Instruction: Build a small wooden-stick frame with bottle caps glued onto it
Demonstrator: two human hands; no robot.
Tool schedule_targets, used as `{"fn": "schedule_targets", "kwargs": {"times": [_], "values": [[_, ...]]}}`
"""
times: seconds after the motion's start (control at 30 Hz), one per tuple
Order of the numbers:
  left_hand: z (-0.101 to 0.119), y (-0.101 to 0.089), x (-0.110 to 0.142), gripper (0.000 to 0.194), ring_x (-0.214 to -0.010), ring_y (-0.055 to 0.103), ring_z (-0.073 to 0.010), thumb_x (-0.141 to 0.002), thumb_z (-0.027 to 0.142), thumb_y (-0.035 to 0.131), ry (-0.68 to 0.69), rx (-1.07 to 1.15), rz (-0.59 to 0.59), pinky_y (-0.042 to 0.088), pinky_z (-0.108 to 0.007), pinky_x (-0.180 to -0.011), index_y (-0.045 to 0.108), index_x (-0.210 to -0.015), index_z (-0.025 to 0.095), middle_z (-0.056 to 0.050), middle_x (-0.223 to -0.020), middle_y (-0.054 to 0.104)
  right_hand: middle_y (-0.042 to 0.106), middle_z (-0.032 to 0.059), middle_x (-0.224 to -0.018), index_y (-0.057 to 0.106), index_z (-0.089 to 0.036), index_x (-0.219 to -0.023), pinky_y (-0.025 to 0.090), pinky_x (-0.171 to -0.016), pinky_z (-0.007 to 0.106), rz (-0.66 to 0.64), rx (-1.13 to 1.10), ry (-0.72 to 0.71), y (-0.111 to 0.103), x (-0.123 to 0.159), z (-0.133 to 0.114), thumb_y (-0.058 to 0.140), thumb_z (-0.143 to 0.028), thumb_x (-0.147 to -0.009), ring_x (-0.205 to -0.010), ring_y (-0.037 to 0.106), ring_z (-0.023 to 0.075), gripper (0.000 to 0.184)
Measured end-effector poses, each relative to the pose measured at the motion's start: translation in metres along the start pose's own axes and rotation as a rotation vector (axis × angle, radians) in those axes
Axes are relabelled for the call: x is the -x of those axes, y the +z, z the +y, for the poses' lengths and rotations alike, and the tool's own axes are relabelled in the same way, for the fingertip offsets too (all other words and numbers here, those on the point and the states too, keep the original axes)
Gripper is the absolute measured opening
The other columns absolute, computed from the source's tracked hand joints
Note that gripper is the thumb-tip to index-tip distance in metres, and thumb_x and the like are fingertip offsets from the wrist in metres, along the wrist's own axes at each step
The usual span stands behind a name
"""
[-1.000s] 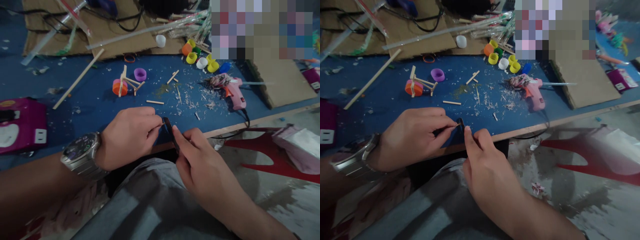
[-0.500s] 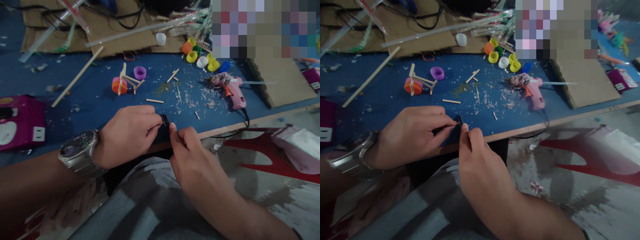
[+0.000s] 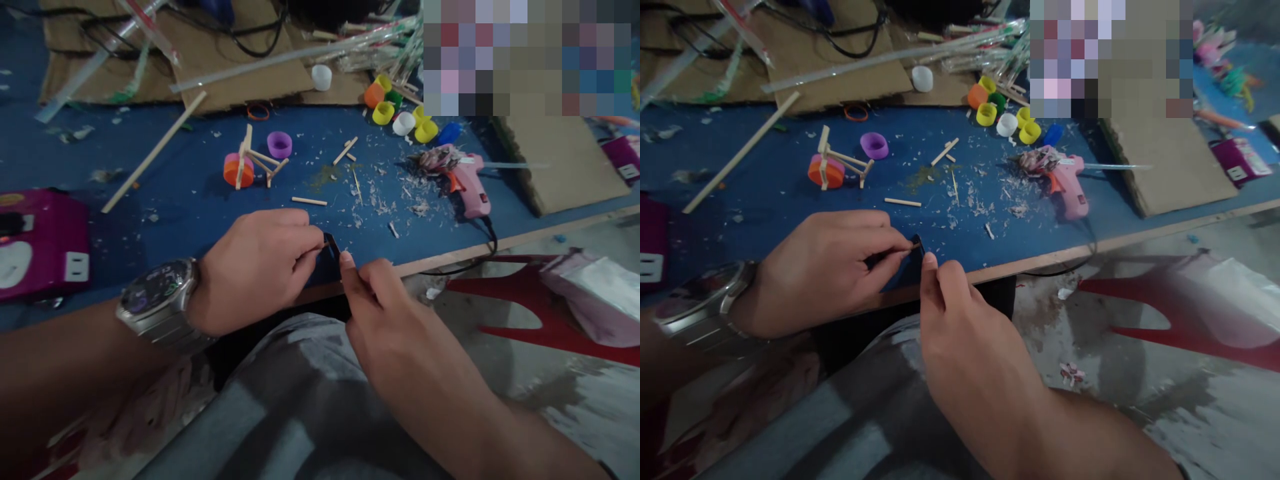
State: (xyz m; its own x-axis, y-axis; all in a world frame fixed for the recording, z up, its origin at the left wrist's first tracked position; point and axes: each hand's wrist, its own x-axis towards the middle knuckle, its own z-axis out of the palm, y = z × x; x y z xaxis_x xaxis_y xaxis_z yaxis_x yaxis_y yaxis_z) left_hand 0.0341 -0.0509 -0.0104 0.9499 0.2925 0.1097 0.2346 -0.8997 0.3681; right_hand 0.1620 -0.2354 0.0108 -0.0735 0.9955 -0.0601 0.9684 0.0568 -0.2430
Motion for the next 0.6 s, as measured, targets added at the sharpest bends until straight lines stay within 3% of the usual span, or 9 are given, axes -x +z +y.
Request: {"fn": "schedule_targets", "kwargs": {"times": [0.13, 0.3, 0.43, 0.6], "values": [[0.0, 0.001, -0.001, 0.029, -0.081, 0.067, -0.0232, -0.105, 0.023, 0.054, 0.005, 0.015, -0.003, 0.047, -0.038, -0.07, 0.078, -0.089, 0.021, -0.006, -0.085, 0.07, 0.074, 0.0214, -0.119, 0.071, -0.016, -0.15, 0.065, -0.063, 0.042, 0.02, -0.072, 0.049, 0.0, 0.0, 0.0, 0.051, 0.001, -0.087, -0.096, 0.064, 0.033, 0.069], [0.0, 0.001, -0.001, 0.028, -0.083, 0.069, -0.0234, -0.105, 0.023, 0.054, 0.009, 0.024, -0.004, 0.048, -0.037, -0.072, 0.078, -0.09, 0.022, -0.006, -0.086, 0.072, 0.075, 0.0222, -0.13, 0.068, -0.015, -0.153, 0.068, -0.068, 0.045, 0.011, -0.019, 0.0, -0.001, 0.0, -0.001, 0.05, 0.003, -0.085, -0.099, 0.064, 0.0343, 0.073], [-0.002, 0.001, 0.001, 0.028, -0.085, 0.071, -0.0237, -0.107, 0.026, 0.054, 0.001, -0.005, 0.006, 0.049, -0.038, -0.073, 0.079, -0.095, 0.022, -0.006, -0.089, 0.074, 0.074, 0.0218, -0.126, 0.068, -0.015, -0.152, 0.069, -0.07, 0.045, 0.041, -0.031, 0.002, -0.002, 0.01, 0.001, 0.052, 0.002, -0.083, -0.098, 0.065, 0.0338, 0.073], [-0.004, 0.001, 0.005, 0.032, -0.088, 0.071, -0.0239, -0.11, 0.028, 0.051, 0.046, -0.069, 0.04, 0.05, -0.037, -0.074, 0.081, -0.099, 0.021, -0.006, -0.092, 0.074, 0.066, 0.0162, -0.114, 0.062, -0.01, -0.157, 0.068, -0.066, 0.039, 0.212, -0.038, 0.177, -0.009, 0.024, 0.014, 0.053, -0.009, -0.101, -0.085, 0.069, 0.0253, 0.057]]}}
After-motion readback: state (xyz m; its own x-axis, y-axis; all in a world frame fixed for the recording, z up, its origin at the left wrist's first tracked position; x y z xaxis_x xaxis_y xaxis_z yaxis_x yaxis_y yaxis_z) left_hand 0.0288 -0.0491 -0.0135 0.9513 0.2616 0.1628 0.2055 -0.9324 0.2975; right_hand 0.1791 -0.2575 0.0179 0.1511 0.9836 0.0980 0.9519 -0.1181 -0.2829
